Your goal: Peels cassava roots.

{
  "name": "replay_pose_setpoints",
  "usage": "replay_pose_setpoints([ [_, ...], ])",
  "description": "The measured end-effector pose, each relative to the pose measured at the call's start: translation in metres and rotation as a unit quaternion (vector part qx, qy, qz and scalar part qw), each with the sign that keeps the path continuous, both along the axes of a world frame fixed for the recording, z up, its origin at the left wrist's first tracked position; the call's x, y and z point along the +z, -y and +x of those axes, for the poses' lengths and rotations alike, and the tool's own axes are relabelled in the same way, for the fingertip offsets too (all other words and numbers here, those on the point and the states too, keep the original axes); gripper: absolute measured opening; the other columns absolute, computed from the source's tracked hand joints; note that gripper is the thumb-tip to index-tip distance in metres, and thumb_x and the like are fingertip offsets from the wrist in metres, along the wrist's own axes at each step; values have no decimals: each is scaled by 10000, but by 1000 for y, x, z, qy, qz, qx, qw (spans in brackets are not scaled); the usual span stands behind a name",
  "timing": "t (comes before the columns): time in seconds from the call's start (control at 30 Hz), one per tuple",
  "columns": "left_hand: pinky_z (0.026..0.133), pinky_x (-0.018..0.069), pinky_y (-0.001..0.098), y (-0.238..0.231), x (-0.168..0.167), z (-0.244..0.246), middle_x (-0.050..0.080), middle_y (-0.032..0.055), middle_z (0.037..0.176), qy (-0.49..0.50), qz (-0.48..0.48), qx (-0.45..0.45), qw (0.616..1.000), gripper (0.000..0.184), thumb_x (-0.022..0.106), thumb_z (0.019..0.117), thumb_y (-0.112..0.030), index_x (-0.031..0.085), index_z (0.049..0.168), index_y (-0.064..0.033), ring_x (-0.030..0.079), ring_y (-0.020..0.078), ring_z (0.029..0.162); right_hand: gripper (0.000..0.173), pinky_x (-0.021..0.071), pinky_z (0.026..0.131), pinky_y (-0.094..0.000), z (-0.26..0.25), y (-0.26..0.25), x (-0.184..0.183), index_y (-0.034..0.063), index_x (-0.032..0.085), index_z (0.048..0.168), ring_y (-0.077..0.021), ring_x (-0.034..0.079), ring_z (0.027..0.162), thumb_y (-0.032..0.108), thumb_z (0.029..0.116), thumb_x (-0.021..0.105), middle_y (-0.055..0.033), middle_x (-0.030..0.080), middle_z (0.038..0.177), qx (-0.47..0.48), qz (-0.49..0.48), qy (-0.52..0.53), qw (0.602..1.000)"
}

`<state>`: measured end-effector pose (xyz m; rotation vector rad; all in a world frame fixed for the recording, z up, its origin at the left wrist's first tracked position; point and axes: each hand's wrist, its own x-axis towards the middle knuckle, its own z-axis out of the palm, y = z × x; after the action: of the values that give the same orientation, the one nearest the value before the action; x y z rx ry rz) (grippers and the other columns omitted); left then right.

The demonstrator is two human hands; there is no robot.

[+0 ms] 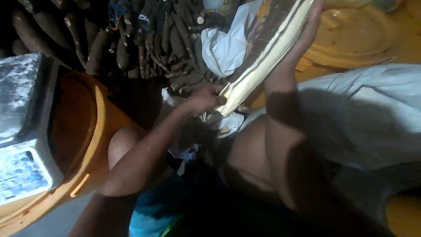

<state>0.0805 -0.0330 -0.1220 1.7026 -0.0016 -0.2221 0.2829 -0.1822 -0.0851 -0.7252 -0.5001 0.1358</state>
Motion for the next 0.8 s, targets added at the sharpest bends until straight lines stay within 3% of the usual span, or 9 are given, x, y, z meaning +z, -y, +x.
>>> replay_pose_setpoints([
  [0.1, 681, 570, 311, 1, 2, 0, 699, 69, 837, 38, 9, -13, 999, 98, 642, 948, -10, 699, 1028, -7, 661, 117, 723, 718, 599, 783, -497, -4, 7, 6, 73, 472, 1366, -308, 682, 884, 633, 1037, 167, -191, 651, 1062, 58, 23, -20, 998],
  [0.23, 678, 577, 278, 3, 8, -1, 714, 68, 867, 52, -3, -19, 998, 146, 649, 964, -12, 699, 1101, 1, 667, 99, 725, 726, 586, 886, -471, -2, 15, 0, 91, 425, 1462, -283, 667, 1026, 607, 1054, 121, -171, 616, 1256, 35, 20, -12, 999],
  [0.33, 683, 579, 281, 7, 13, -3, 708, 63, 850, 57, -6, 10, 998, 94, 654, 969, -25, 700, 1047, -1, 669, 103, 726, 673, 539, 1008, -483, 6, 19, -13, 114, 357, 1534, -289, 615, 1198, 575, 1070, 197, -164, 563, 1395, -1, 35, -8, 999],
  [0.53, 651, 581, 326, 13, 18, 0, 707, 69, 787, 50, 34, 116, 991, 222, 597, 1044, -204, 719, 1012, -21, 670, 124, 667, 482, 526, 1039, -481, -18, 12, -6, 94, 460, 1457, -226, 610, 1231, 380, 1100, 306, -112, 612, 1326, -157, 12, -28, 987],
  [0.63, 612, 565, 333, 8, 12, 0, 698, 72, 770, 47, 59, 117, 990, 217, 624, 1029, -217, 725, 1003, -27, 650, 134, 636, 481, 495, 1094, -419, -37, 8, -1, 101, 390, 1523, -189, 557, 1309, 342, 1123, 272, -87, 560, 1423, -148, -9, 16, 989],
  [0.8, 621, 569, 343, -3, -8, -1, 692, 74, 777, 55, 90, 136, 985, 231, 653, 1018, -270, 723, 1012, -50, 646, 149, 643, 445, 547, 1023, -404, -54, -9, 21, 100, 502, 1420, -154, 633, 1186, 376, 1118, 328, -62, 651, 1268, -130, -15, -13, 991],
])
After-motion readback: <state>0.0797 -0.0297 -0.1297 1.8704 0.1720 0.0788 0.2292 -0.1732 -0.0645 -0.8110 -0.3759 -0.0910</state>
